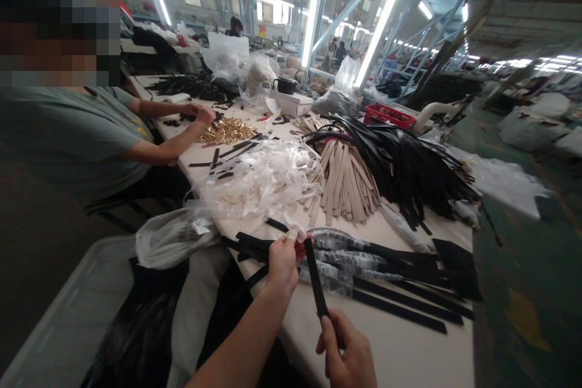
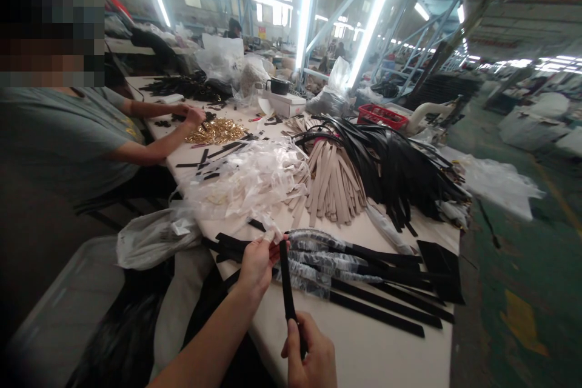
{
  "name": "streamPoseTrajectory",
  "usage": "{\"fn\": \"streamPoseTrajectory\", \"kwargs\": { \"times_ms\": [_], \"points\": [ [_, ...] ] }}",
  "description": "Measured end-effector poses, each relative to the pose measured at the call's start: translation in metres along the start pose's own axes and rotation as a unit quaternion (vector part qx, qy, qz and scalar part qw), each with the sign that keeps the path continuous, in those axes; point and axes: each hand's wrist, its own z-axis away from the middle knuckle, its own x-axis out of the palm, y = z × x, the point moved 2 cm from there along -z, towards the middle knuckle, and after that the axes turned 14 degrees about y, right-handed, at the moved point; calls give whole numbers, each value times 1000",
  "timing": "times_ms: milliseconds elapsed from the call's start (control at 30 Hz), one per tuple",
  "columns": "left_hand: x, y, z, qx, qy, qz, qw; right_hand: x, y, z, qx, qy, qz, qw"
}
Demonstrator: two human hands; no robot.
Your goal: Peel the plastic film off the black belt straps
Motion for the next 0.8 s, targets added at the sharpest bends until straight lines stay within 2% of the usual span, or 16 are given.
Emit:
{"fn": "streamPoseTrajectory", "kwargs": {
  "times_ms": [300, 600, 800],
  "points": [
    [2, 2, 5, -3, -17, -22, 1000, 1, 1, -1, -6, 1, 3, 1000],
    [-4, 4, 5, -49, -109, -35, 992, -8, -1, -8, -9, 46, -4, 999],
    [-6, 4, 1, -52, -78, -21, 995, -10, -2, -6, 4, 43, -1, 999]
  ]
}}
